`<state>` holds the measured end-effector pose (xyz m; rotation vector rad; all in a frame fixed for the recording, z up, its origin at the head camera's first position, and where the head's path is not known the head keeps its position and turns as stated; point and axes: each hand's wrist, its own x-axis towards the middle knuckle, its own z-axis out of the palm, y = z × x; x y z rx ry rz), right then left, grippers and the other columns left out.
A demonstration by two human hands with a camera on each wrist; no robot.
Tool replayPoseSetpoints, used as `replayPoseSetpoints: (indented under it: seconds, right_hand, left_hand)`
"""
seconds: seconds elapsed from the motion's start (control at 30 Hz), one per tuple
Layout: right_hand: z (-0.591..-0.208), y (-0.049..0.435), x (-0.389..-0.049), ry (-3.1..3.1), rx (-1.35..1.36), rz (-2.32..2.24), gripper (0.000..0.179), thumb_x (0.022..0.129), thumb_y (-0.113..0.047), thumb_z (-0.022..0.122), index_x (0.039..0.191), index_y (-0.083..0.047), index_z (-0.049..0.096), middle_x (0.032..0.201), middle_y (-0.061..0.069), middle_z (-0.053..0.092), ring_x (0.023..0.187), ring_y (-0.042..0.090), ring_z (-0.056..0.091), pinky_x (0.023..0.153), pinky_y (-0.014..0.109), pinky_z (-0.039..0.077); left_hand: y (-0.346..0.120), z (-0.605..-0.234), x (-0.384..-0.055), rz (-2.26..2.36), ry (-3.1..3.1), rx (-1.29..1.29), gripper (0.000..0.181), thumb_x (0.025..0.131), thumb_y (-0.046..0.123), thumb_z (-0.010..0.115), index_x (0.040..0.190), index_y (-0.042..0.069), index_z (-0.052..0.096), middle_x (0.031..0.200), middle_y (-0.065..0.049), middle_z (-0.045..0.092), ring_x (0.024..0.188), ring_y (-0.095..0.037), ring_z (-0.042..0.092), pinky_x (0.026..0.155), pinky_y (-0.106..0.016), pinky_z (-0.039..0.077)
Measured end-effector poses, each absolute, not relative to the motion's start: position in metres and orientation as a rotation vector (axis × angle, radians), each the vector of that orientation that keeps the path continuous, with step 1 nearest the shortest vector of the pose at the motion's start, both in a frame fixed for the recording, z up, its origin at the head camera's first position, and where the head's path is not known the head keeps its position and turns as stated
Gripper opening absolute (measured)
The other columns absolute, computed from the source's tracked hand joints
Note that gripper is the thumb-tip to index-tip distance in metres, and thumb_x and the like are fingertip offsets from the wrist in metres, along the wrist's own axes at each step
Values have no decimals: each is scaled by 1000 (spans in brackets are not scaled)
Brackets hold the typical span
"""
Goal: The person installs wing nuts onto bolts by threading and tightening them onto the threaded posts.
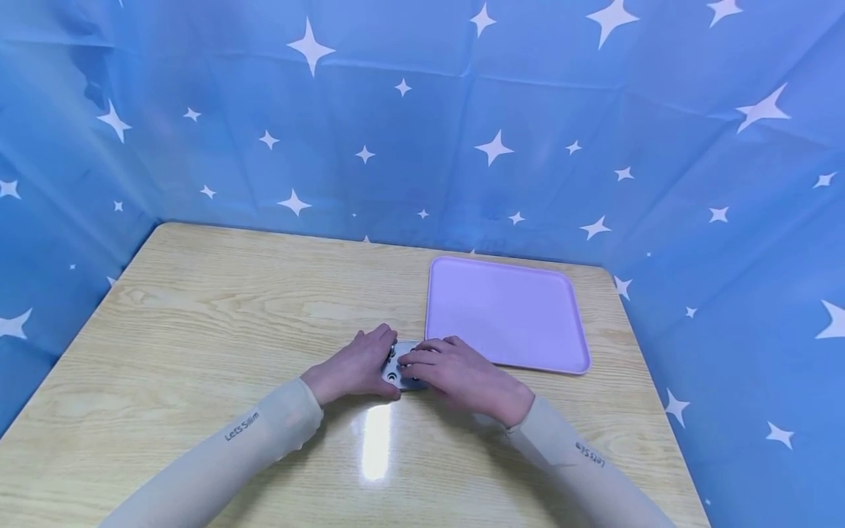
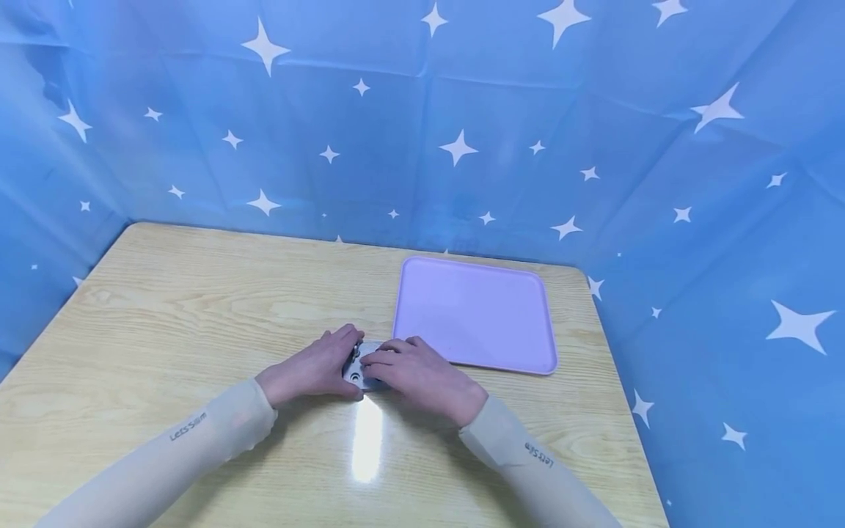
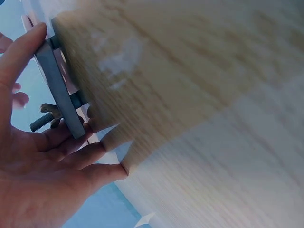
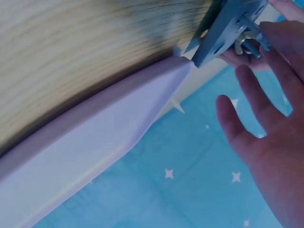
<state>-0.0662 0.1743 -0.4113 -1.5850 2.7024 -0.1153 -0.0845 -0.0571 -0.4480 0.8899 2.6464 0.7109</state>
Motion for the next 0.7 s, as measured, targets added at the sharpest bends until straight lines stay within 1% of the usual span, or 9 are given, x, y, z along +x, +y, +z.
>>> replayPoseSetpoints:
  seconds: [0.13, 0.27, 0.3, 0.37, 0.5, 0.6, 0.7]
  right_hand:
    - [-412, 174, -68, 2711, -1642, -26, 33, 93, -9, 76, 122, -23, 73, 130, -10, 67, 121, 19, 59, 96, 40, 51]
    - [-412, 173, -68, 2735, -1625, 17, 30, 92, -8, 77, 117, -23, 74, 120, -10, 71, 115, 17, 61, 96, 37, 50]
    - [-413, 172, -68, 2746, -1616, 26, 30, 91, -8, 77, 116, -24, 75, 118, -10, 71, 112, 16, 61, 94, 36, 51]
    - [-415, 171, -68, 2781, -1590, -6, 22, 93, -12, 77, 112, -23, 75, 111, -9, 71, 105, 16, 61, 89, 34, 51]
    - [-422, 166, -66, 2866, -1540, -134, 7, 95, -18, 76, 101, -17, 74, 94, -6, 71, 84, 15, 59, 73, 31, 50]
    - [-426, 162, -63, 2913, -1472, -258, 8, 93, -17, 78, 96, -13, 72, 85, -3, 70, 73, 14, 57, 66, 31, 51]
    - [-430, 158, -61, 2933, -1374, -361, 10, 92, -14, 77, 99, -10, 71, 82, -2, 68, 70, 14, 58, 66, 33, 53]
  left_hand:
    - [-57, -448, -84, 714, 2647, 880, 86, 70, 38, 95, 130, -6, 53, 112, -9, 55, 99, -21, 54, 108, -67, 42]
    - [-57, -448, -84, 731, 2642, 871, 86, 69, 37, 95, 130, -6, 52, 111, -8, 55, 99, -21, 55, 109, -68, 41]
    - [-57, -448, -84, 735, 2642, 870, 86, 69, 37, 96, 130, -6, 52, 111, -8, 55, 99, -21, 55, 109, -68, 41]
    - [-57, -448, -84, 739, 2644, 873, 86, 69, 37, 96, 130, -6, 53, 111, -8, 55, 99, -20, 55, 109, -67, 41]
    - [-56, -449, -84, 741, 2648, 876, 86, 69, 37, 96, 130, -6, 53, 111, -8, 56, 98, -20, 54, 109, -67, 42]
    - [-56, -450, -84, 744, 2651, 871, 86, 68, 37, 96, 130, -6, 53, 112, -8, 56, 98, -20, 55, 109, -67, 42]
    - [-56, -451, -84, 739, 2658, 866, 87, 68, 37, 96, 130, -6, 53, 112, -9, 56, 100, -21, 55, 109, -67, 41]
